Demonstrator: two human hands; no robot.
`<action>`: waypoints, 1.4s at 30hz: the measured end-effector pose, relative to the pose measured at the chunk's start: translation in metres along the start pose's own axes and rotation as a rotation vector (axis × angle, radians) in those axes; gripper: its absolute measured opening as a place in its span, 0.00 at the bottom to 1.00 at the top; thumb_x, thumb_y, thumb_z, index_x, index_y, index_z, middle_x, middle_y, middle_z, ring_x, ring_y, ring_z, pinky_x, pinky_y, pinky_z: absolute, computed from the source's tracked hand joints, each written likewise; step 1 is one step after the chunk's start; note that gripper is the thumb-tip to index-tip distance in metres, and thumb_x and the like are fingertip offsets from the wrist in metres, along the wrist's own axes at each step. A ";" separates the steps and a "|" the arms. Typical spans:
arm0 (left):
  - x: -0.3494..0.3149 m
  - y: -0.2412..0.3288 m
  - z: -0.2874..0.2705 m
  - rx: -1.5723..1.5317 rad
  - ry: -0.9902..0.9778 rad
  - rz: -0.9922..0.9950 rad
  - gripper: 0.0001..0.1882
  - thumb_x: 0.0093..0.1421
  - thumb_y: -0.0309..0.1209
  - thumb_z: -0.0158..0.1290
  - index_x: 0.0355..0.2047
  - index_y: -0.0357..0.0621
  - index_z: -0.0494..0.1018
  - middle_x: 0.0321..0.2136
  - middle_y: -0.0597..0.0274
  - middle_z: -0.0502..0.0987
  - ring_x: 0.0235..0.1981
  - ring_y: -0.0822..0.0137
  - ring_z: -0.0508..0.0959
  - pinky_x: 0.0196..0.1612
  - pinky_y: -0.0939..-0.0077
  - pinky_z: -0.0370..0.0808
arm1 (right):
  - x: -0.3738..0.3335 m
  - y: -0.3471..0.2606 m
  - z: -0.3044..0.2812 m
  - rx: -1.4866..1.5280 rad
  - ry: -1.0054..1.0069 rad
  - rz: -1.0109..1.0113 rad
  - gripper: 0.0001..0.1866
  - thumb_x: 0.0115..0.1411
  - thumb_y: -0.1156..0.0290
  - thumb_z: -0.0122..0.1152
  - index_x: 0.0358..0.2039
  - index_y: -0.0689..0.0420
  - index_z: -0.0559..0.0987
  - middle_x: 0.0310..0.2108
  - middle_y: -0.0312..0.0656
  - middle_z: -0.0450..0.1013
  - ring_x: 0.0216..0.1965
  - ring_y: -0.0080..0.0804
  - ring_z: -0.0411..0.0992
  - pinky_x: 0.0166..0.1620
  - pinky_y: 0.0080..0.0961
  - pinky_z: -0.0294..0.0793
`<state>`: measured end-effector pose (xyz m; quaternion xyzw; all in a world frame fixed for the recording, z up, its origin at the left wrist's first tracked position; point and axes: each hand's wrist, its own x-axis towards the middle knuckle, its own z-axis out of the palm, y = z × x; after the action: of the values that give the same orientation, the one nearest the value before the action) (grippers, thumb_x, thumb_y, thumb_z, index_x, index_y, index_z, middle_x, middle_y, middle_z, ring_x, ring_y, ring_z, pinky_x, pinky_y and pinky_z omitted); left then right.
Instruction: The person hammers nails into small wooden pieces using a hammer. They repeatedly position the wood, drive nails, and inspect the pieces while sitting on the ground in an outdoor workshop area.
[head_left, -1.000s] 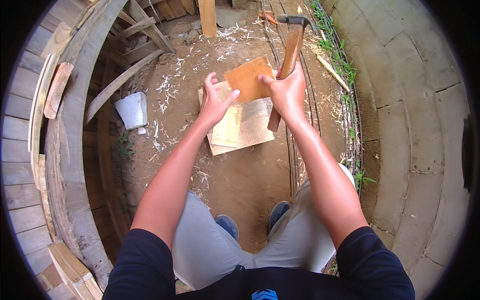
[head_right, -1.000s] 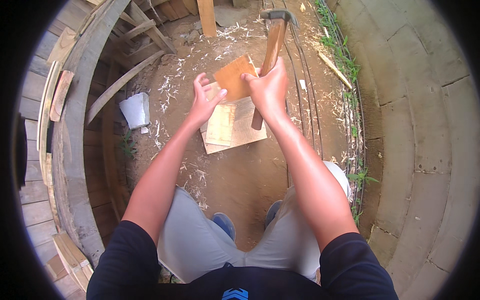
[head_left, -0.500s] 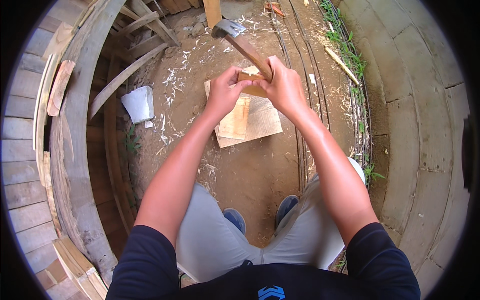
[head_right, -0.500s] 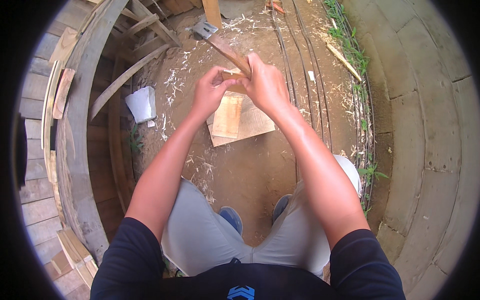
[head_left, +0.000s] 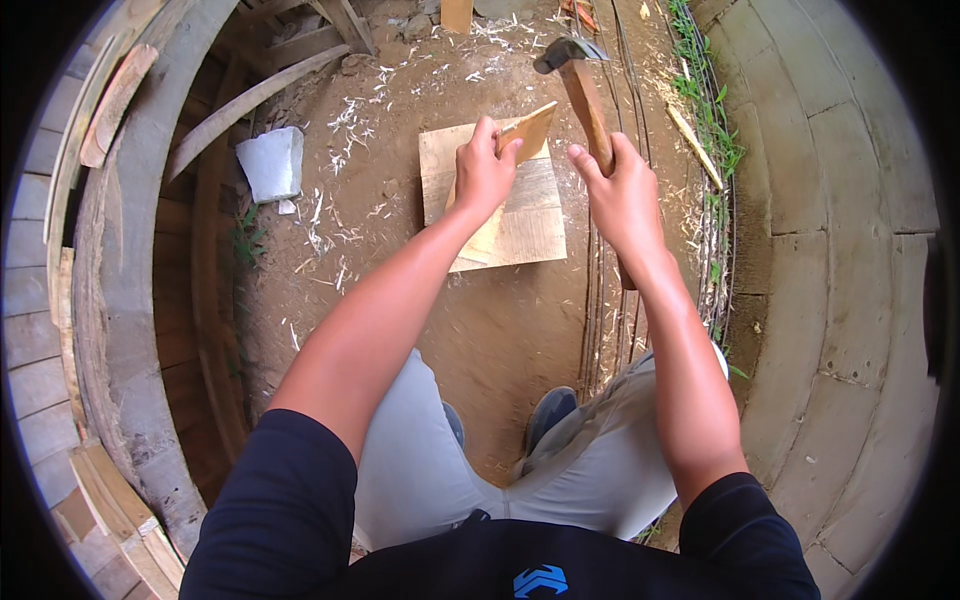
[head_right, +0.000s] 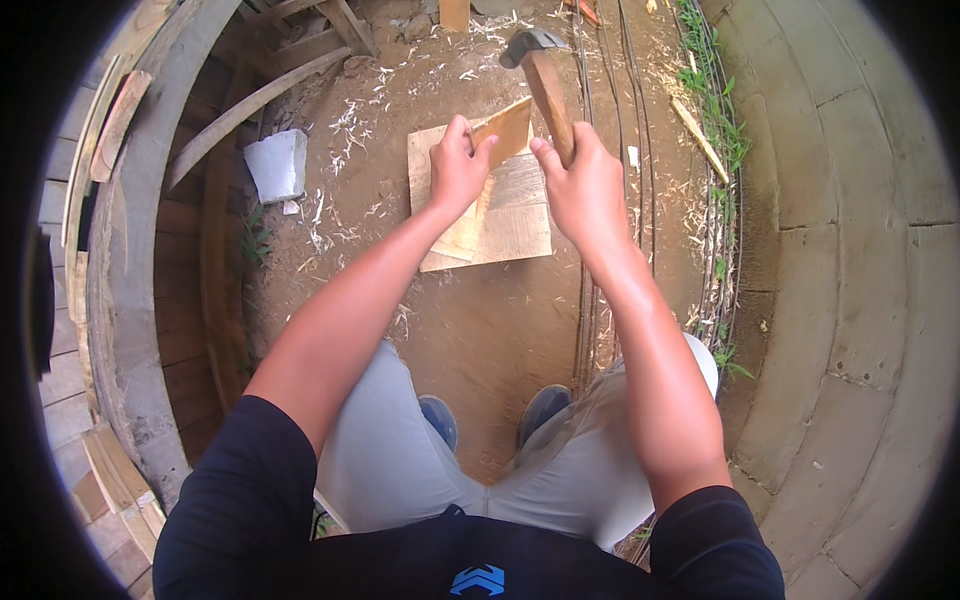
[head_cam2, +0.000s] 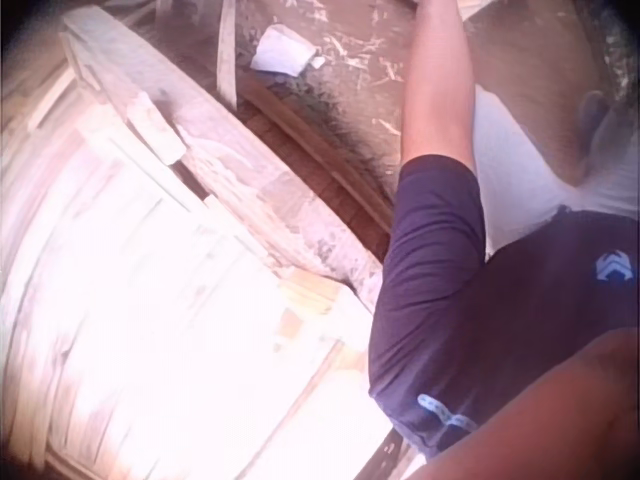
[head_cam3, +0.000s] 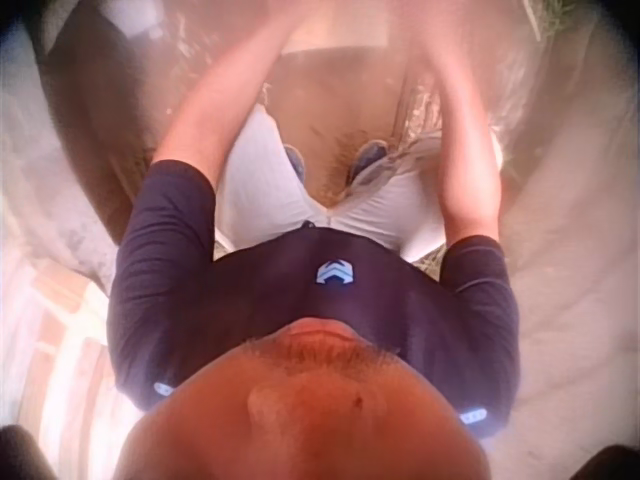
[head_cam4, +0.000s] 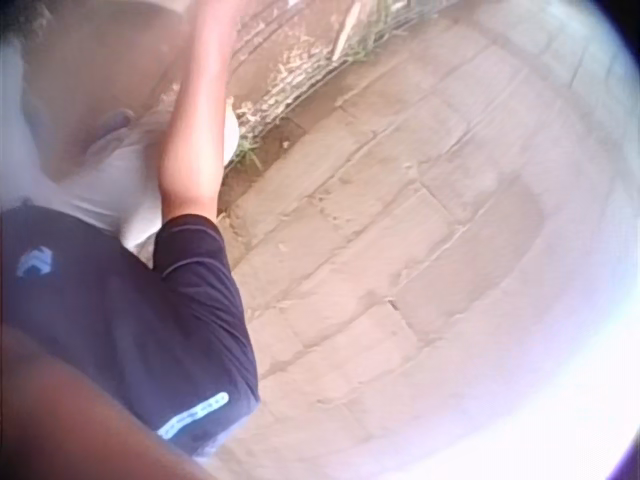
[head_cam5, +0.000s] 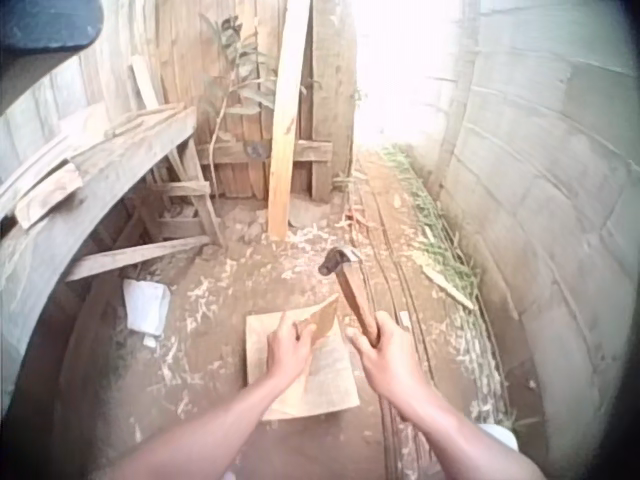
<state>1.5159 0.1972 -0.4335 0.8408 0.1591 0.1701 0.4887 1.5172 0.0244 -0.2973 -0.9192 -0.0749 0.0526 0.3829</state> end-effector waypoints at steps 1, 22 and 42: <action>0.003 -0.004 0.002 -0.042 0.009 -0.002 0.13 0.61 0.27 0.63 0.36 0.37 0.67 0.24 0.53 0.81 0.27 0.76 0.80 0.28 0.71 0.73 | 0.000 0.002 -0.002 -0.005 -0.007 0.008 0.17 0.66 0.59 0.64 0.35 0.63 0.74 0.21 0.51 0.74 0.23 0.43 0.75 0.31 0.41 0.71; 0.003 -0.002 0.019 0.074 -0.028 -0.043 0.18 0.62 0.35 0.57 0.32 0.26 0.78 0.25 0.33 0.79 0.33 0.37 0.82 0.37 0.50 0.78 | -0.007 0.021 0.001 -0.027 -0.051 -0.074 0.23 0.72 0.53 0.53 0.34 0.65 0.74 0.20 0.58 0.73 0.23 0.53 0.73 0.31 0.47 0.69; 0.009 -0.009 0.015 0.121 -0.094 -0.185 0.16 0.63 0.36 0.58 0.36 0.30 0.80 0.32 0.33 0.80 0.39 0.37 0.82 0.43 0.51 0.79 | -0.026 -0.001 0.007 -0.079 0.096 -0.217 0.15 0.74 0.63 0.51 0.34 0.62 0.68 0.16 0.57 0.73 0.17 0.51 0.76 0.17 0.46 0.67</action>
<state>1.5301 0.1938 -0.4478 0.8575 0.2230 0.0749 0.4575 1.4908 0.0255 -0.3010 -0.9216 -0.1574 -0.0361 0.3529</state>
